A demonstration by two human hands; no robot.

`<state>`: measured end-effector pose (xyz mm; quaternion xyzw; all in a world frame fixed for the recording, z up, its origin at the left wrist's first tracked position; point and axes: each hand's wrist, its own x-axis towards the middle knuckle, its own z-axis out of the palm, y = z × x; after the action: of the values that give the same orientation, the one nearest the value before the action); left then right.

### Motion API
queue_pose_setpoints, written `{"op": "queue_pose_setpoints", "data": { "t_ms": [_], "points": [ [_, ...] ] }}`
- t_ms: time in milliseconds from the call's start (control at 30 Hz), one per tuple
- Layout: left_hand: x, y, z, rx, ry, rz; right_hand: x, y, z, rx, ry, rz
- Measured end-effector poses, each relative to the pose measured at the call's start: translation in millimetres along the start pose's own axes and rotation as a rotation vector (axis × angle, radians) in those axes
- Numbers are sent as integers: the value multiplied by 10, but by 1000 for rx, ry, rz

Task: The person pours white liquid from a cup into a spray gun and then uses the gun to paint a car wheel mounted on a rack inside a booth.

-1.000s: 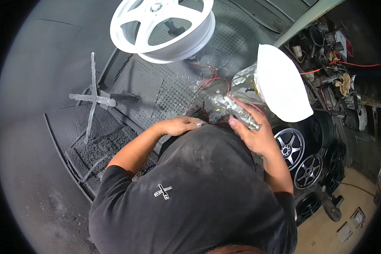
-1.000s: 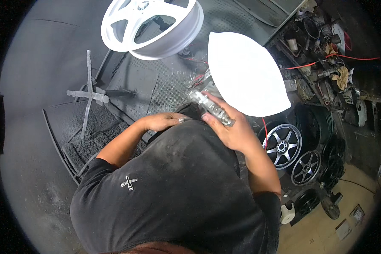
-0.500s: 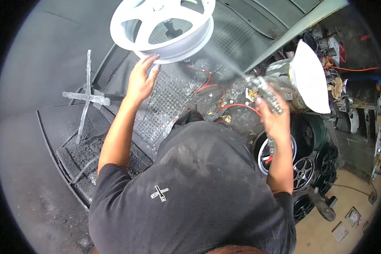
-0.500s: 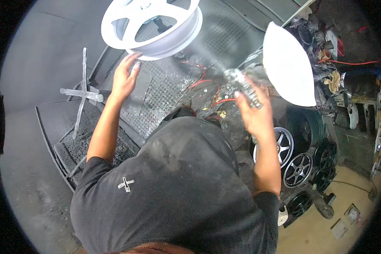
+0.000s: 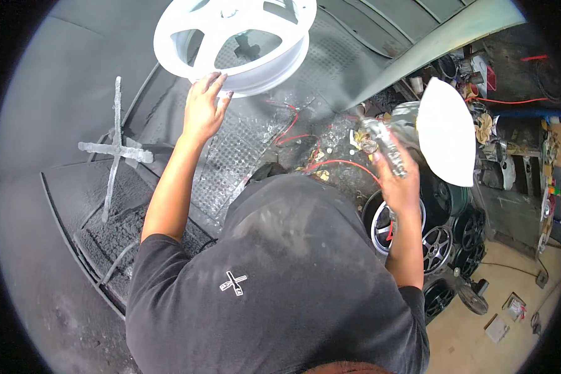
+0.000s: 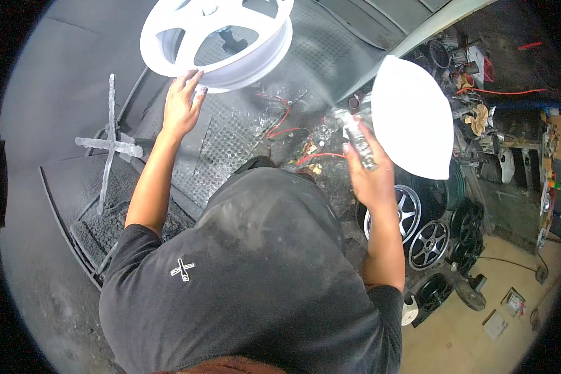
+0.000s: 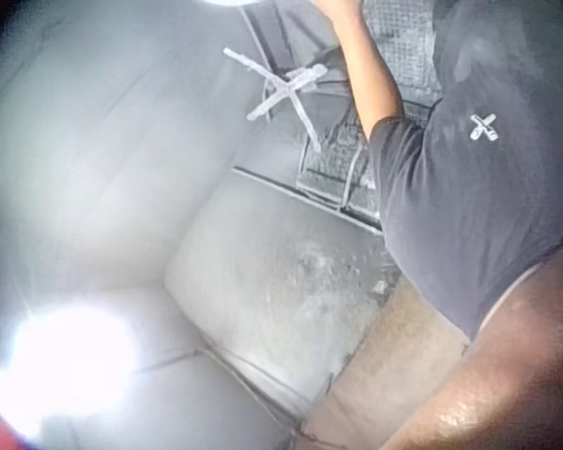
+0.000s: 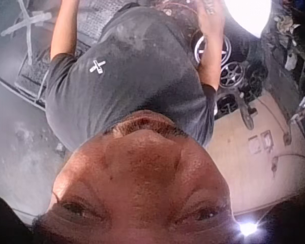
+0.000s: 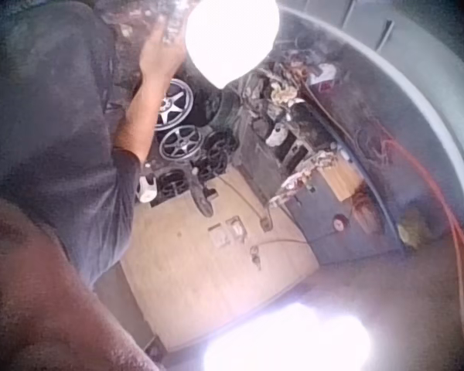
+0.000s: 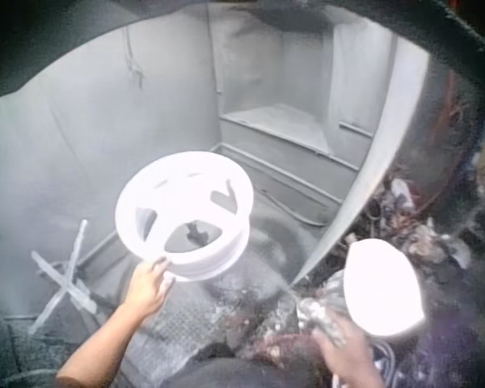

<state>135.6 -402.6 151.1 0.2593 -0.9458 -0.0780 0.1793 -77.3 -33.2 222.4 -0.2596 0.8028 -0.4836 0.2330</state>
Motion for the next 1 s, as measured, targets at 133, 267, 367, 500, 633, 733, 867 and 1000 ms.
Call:
{"op": "queue_pose_setpoints", "data": {
  "t_ms": [133,267,367,500,633,733,867,1000],
  "points": [
    [-5,-31,-13,-27,-4,-7,12,-43,-43,-43,62,-46],
    [18,-98,3,-53,6,-1,-201,-185,109,121,-142,134],
    [16,-123,5,-67,13,-15,-362,-304,168,263,-308,207],
    [17,-175,-13,-92,-11,-16,-390,-255,145,35,-179,65],
    [-5,-174,-27,-105,-8,-33,-227,-138,-129,-94,51,-86],
    [-6,-231,-15,-117,2,-18,-163,-231,-225,-32,122,-119],
    [3,-296,-78,-125,9,-17,-334,-290,-160,45,-65,-1],
    [35,-466,-148,-179,-11,-9,-478,-463,-138,185,-333,21]
  ]
}}
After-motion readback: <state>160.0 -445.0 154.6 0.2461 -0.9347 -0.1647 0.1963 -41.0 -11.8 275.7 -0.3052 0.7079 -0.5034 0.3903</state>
